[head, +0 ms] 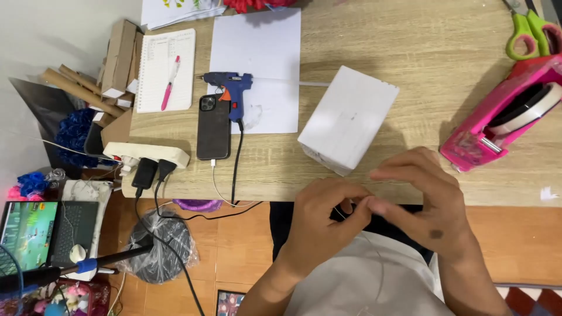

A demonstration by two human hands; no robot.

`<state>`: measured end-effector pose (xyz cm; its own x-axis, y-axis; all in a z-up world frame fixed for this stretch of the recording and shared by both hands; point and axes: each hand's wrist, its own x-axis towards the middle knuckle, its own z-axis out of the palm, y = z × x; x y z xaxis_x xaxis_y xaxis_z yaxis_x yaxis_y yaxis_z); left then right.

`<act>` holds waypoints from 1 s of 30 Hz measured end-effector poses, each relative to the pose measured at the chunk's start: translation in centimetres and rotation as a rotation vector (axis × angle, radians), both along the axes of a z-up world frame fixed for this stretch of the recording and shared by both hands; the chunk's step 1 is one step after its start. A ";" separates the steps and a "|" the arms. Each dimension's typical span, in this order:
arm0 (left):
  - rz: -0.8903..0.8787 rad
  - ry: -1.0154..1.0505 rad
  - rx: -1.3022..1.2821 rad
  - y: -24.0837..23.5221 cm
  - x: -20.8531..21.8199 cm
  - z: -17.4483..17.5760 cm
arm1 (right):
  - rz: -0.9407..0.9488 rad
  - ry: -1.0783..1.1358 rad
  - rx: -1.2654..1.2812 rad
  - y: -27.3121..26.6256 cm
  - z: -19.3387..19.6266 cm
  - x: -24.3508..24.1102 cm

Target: The person assembles a small white paper box by folding its sides and securing them with tape. They then place a printed sheet of paper inside the box and fold the flaps to close it.

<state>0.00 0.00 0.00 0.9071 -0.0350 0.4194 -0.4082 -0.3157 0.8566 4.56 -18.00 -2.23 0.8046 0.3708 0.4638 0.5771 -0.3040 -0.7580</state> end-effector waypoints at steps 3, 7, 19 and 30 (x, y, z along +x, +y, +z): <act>0.037 0.020 -0.012 1.1 0.1 -0.1 | 0.049 0.046 0.063 1.1 1.2 1.3; 0.124 0.066 -0.036 2.4 0.2 0.1 | 0.084 -0.043 -0.068 2.3 4.0 2.4; 0.152 0.154 -0.083 3.8 1.4 -0.8 | 0.091 -0.035 -0.132 4.1 4.6 4.5; 0.154 0.237 -0.157 4.1 1.9 0.0 | 0.116 -0.069 -0.337 4.4 5.7 4.0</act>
<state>1.88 4.12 0.01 0.9698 0.1584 0.1853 -0.1493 -0.2149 0.9652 8.52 -13.59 3.44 0.7192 0.5995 0.3512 0.6686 -0.4595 -0.5846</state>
